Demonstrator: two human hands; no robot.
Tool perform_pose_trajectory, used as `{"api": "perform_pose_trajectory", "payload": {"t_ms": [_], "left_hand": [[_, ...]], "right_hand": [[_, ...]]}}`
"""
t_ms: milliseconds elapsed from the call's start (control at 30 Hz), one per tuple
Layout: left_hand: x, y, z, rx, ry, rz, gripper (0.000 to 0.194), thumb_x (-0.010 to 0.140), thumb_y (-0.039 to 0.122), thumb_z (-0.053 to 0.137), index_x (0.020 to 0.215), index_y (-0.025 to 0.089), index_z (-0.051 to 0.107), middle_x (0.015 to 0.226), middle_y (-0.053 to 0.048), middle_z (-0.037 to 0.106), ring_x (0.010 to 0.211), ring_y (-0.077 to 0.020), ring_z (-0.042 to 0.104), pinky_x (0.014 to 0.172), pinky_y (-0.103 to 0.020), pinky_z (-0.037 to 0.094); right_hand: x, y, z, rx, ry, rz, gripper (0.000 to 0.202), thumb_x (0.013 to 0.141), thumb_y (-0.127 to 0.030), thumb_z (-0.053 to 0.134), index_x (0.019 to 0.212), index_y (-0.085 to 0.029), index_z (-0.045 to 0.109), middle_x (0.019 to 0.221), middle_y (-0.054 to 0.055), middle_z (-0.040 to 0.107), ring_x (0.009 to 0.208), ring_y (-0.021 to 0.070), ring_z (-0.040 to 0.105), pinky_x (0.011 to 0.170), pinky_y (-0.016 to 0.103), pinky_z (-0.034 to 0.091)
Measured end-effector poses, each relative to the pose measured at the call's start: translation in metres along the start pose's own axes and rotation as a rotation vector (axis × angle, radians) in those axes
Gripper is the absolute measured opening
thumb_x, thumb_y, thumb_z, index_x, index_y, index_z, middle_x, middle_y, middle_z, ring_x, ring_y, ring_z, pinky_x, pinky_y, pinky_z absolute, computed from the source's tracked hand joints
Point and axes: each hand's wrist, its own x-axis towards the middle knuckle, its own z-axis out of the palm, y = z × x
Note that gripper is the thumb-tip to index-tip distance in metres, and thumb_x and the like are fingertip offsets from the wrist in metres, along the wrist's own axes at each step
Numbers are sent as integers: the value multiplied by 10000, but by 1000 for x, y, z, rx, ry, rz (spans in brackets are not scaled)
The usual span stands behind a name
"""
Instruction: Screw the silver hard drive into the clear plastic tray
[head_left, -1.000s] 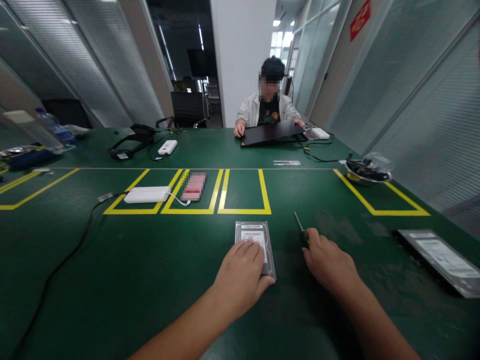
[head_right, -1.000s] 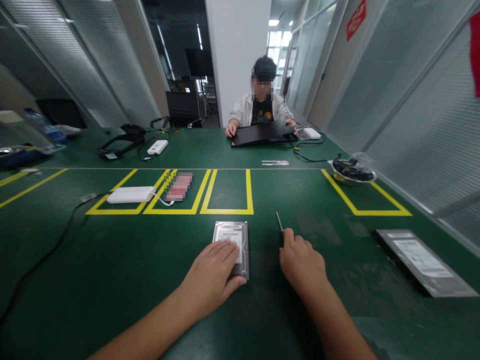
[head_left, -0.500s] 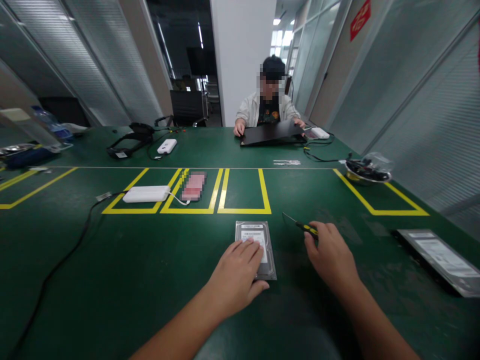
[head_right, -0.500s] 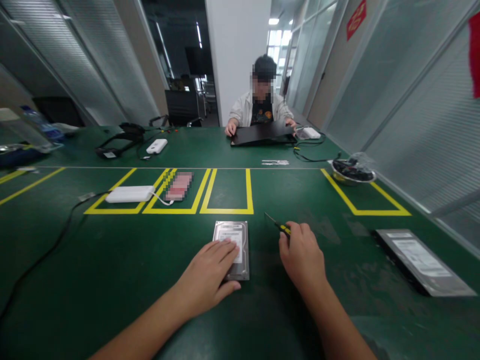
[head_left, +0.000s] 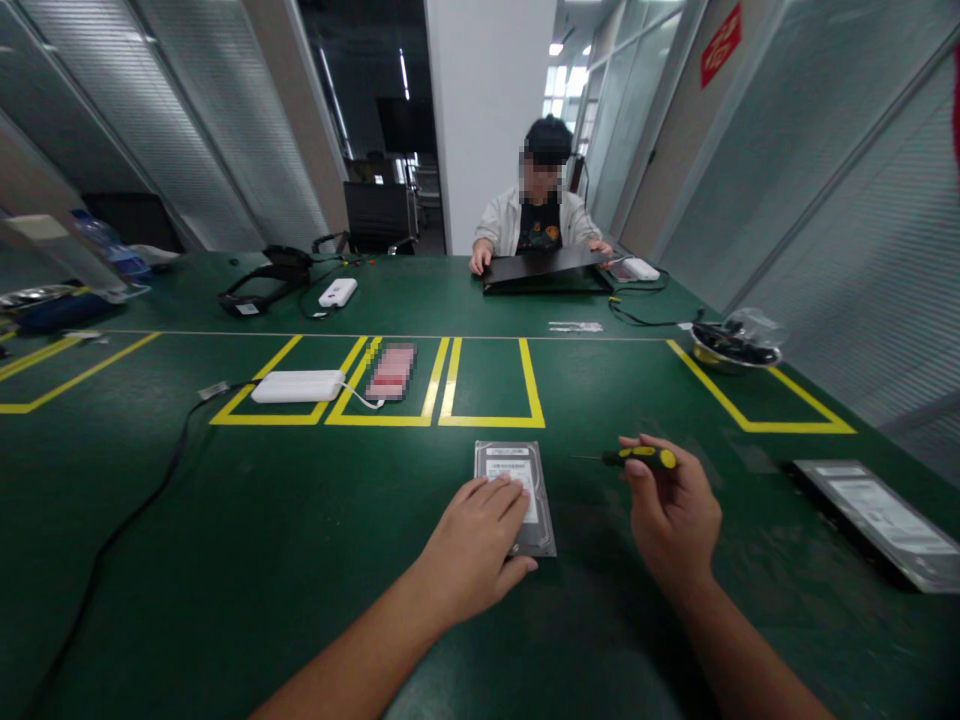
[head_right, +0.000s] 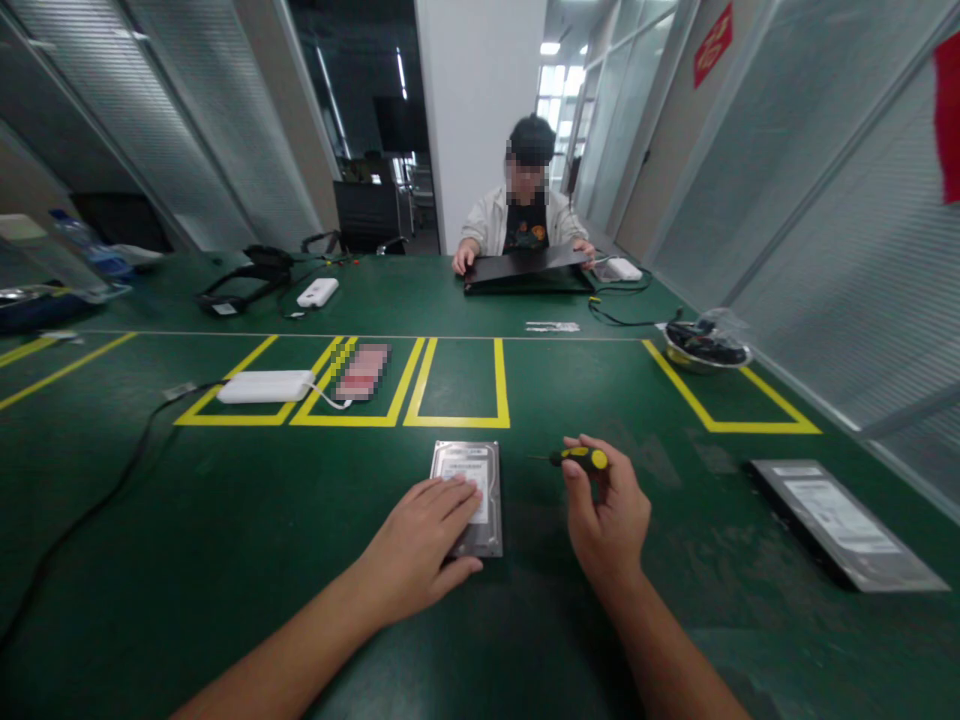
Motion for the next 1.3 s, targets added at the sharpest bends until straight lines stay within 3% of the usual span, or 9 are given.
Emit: {"api": "perform_pose_trajectory", "payload": {"t_ms": [233, 367, 500, 733, 1300], "left_hand": [[-1, -1, 0, 1, -4, 14, 660, 837, 456, 682, 1388, 171, 456, 1415, -112, 526, 1334, -292, 439, 1156, -465, 281], [-2, -6, -1, 16, -21, 48, 718, 814, 457, 710, 1413, 172, 434, 1429, -123, 510, 1337, -305, 435, 1156, -470, 274], [-3, -9, -2, 29, -25, 74, 720, 820, 438, 713, 1424, 180, 421, 1447, -118, 496, 1354, -300, 419, 1158, -460, 271], [-3, -6, 1, 46, -21, 64, 667, 877, 442, 648, 1437, 170, 407, 1473, -126, 468, 1388, -298, 373, 1153, -469, 279], [-1, -3, 3, 55, -4, 33, 656, 899, 447, 611, 1446, 154, 399, 1486, -126, 446, 1393, -302, 355, 1160, -465, 280]], "right_hand": [[-4, -7, 5, -41, 60, 0, 457, 905, -385, 641, 1307, -201, 527, 1132, 90, 693, 742, 168, 694, 657, 301, 565], [-5, -12, 6, -126, 73, -109, 476, 909, -357, 637, 1330, -173, 513, 1109, 106, 699, 816, 196, 700, 739, 347, 579], [-7, -18, 6, -191, 94, -272, 346, 905, -309, 632, 1212, -158, 577, 1054, 107, 695, 957, 229, 681, 864, 386, 562], [-13, -27, 6, -235, 72, -386, 307, 917, -272, 611, 1200, -164, 560, 1001, 86, 703, 886, 194, 692, 809, 301, 573], [-19, -34, 2, -217, -44, -417, 361, 925, -243, 534, 1273, -158, 492, 986, 96, 657, 868, 197, 669, 767, 300, 569]]}}
